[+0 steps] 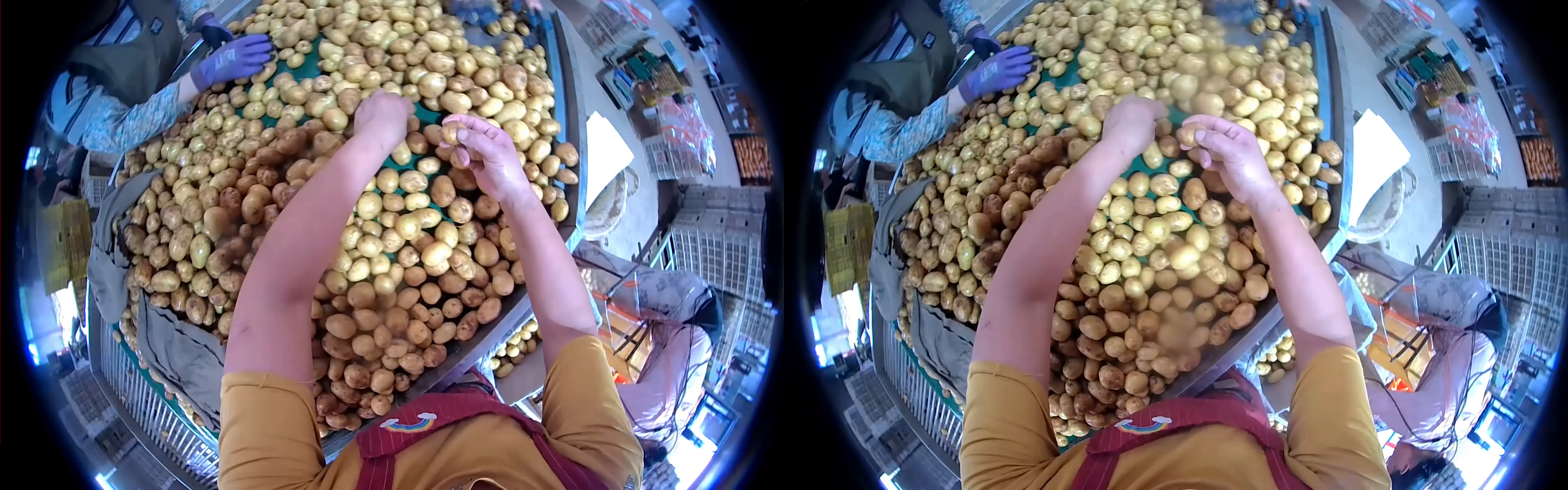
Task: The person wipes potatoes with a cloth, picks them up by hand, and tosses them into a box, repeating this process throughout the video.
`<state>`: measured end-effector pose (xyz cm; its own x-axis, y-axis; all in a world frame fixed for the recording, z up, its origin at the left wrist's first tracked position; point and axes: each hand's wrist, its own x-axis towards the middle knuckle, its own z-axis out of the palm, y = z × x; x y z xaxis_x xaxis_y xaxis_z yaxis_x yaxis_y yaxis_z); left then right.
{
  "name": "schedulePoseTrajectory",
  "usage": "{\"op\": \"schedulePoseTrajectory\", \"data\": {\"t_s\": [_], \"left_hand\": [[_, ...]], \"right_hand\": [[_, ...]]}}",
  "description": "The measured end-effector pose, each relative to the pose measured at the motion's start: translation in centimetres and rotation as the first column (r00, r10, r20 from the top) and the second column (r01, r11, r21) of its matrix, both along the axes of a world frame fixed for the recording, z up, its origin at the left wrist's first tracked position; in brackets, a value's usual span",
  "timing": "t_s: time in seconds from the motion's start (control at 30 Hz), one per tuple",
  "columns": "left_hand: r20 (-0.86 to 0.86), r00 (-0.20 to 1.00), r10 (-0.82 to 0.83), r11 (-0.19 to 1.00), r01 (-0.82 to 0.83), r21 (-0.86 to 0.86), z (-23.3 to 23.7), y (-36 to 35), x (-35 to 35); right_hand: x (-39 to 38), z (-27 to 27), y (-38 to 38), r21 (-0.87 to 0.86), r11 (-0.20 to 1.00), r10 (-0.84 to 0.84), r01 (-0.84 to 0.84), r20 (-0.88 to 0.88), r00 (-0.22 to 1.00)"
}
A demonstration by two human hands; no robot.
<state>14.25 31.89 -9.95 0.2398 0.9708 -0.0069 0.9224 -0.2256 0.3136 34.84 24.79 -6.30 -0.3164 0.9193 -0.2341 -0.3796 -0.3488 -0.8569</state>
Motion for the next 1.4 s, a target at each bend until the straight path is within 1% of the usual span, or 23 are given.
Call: {"op": "schedulePoseTrajectory", "data": {"t_s": [0.03, 0.13, 0.23, 0.27, 0.33, 0.43, 0.47, 0.5, 0.53, 0.6, 0.67, 0.73, 0.77, 0.83, 0.9, 0.97, 1.03, 1.1, 1.17, 1.23, 1.3, 1.37, 1.4], "left_hand": [[-0.073, 0.995, 0.071, 0.996, -0.075, -0.044, -0.2, 0.7, 0.6], [-0.219, 0.976, 0.006, 0.997, -0.022, -0.069, -0.1, 1.9, 1.1], [-0.249, 0.967, 0.059, 0.985, -0.097, -0.145, -0.7, 3.0, 1.4], [-0.220, 0.974, 0.045, 0.997, -0.057, -0.050, -4.0, 4.3, 0.5], [-0.084, 0.996, -0.042, 0.999, 0.044, 0.021, -4.0, 3.8, -0.3], [-0.214, 0.974, -0.080, 0.996, 0.086, 0.015, -5.8, 5.6, -1.5], [-0.170, 0.968, -0.185, 0.980, 0.194, 0.033, -8.0, 7.5, -3.3], [-0.056, 0.998, -0.032, 0.998, 0.029, -0.046, -5.7, 5.8, -2.0], [0.253, 0.967, -0.014, 0.985, 0.057, -0.162, -8.0, 7.9, -3.6], [0.450, 0.893, -0.027, 0.997, 0.055, -0.051, -2.4, 2.3, 0.2], [0.537, 0.843, -0.016, 0.981, 0.118, -0.157, 3.4, -5.5, 5.5], [0.550, 0.800, -0.242, 0.940, 0.334, -0.072, 8.4, -15.9, 11.3], [0.493, 0.706, -0.508, 0.854, 0.488, 0.181, 7.2, -19.6, 12.6], [0.419, 0.577, -0.701, 0.600, 0.795, -0.089, 7.6, -25.7, 15.3], [0.388, 0.525, -0.757, 0.580, 0.814, 0.029, 8.4, -32.2, 17.9], [0.537, 0.540, -0.648, 0.566, 0.813, -0.135, 9.8, -34.9, 19.4], [0.566, 0.507, -0.651, 0.557, 0.824, -0.097, 11.0, -36.5, 19.4], [0.484, 0.461, -0.744, 0.523, 0.852, -0.008, 10.4, -36.6, 17.8], [0.420, 0.480, -0.770, 0.531, 0.847, 0.004, 9.5, -36.1, 15.1], [0.328, 0.531, -0.781, 0.565, 0.825, 0.009, 8.3, -34.8, 12.0], [0.204, 0.631, -0.749, 0.643, 0.766, -0.010, 7.1, -33.4, 8.4], [0.158, 0.729, -0.666, 0.743, 0.667, 0.052, 6.1, -31.6, 4.9], [0.078, 0.786, -0.613, 0.790, 0.610, 0.061, 4.8, -30.8, 2.7]], "right_hand": [[0.2, 0.4, -0.8, 0.027, 0.999, -0.038, 0.039, -0.046, 0.998], [2.0, 1.1, -3.4, -0.003, 0.999, -0.033, 0.033, -0.257, 0.966], [2.6, 0.5, -8.1, -0.288, 0.944, -0.262, 0.161, -0.359, 0.896], [2.8, 0.2, -9.8, -0.277, 0.952, -0.240, 0.134, -0.396, 0.886], [3.6, 0.0, -13.3, -0.189, 0.980, -0.148, 0.062, -0.484, 0.862], [4.7, -0.8, -18.4, -0.043, 0.997, -0.081, 0.069, -0.459, 0.885], [4.8, -1.9, -20.0, -0.036, 0.996, -0.090, 0.083, -0.495, 0.864], [5.2, -2.5, -21.6, -0.016, 0.996, -0.081, 0.085, -0.527, 0.846], [5.6, -0.9, -23.4, -0.111, 0.986, -0.161, 0.123, -0.481, 0.862], [6.3, 0.4, -26.5, -0.183, 0.964, -0.252, 0.194, -0.387, 0.887], [6.8, -0.2, -29.3, -0.186, 0.955, -0.286, 0.229, -0.393, 0.874], [7.6, 1.2, -31.5, -0.219, 0.933, -0.328, 0.286, -0.187, 0.926], [7.9, 1.7, -32.6, -0.220, 0.923, -0.345, 0.315, -0.110, 0.932], [8.5, 2.0, -34.7, -0.212, 0.898, -0.407, 0.386, -0.063, 0.911], [9.4, 3.4, -37.3, -0.267, 0.842, -0.484, 0.468, 0.009, 0.875], [10.8, 2.2, -40.8, -0.428, 0.766, -0.542, 0.480, -0.028, 0.840], [12.9, 2.3, -44.6, -0.630, 0.546, -0.730, 0.553, -0.034, 0.683], [16.4, -2.0, -49.8, -0.616, 0.498, -0.857, 0.611, -0.240, 0.456], [18.6, -2.7, -53.6, -0.625, 0.297, -0.924, 0.722, -0.379, 0.053], [19.3, -2.3, -54.7, -0.756, 0.009, -0.984, 0.655, -0.123, -0.128], [18.4, -4.1, -55.0, -0.741, 0.092, -0.996, 0.665, -0.062, 0.068], [17.3, -6.0, -53.7, -0.662, 0.334, -0.927, 0.671, -0.102, 0.361], [16.2, -4.0, -51.3, -0.668, 0.344, -0.913, 0.660, -0.075, 0.400]]}}
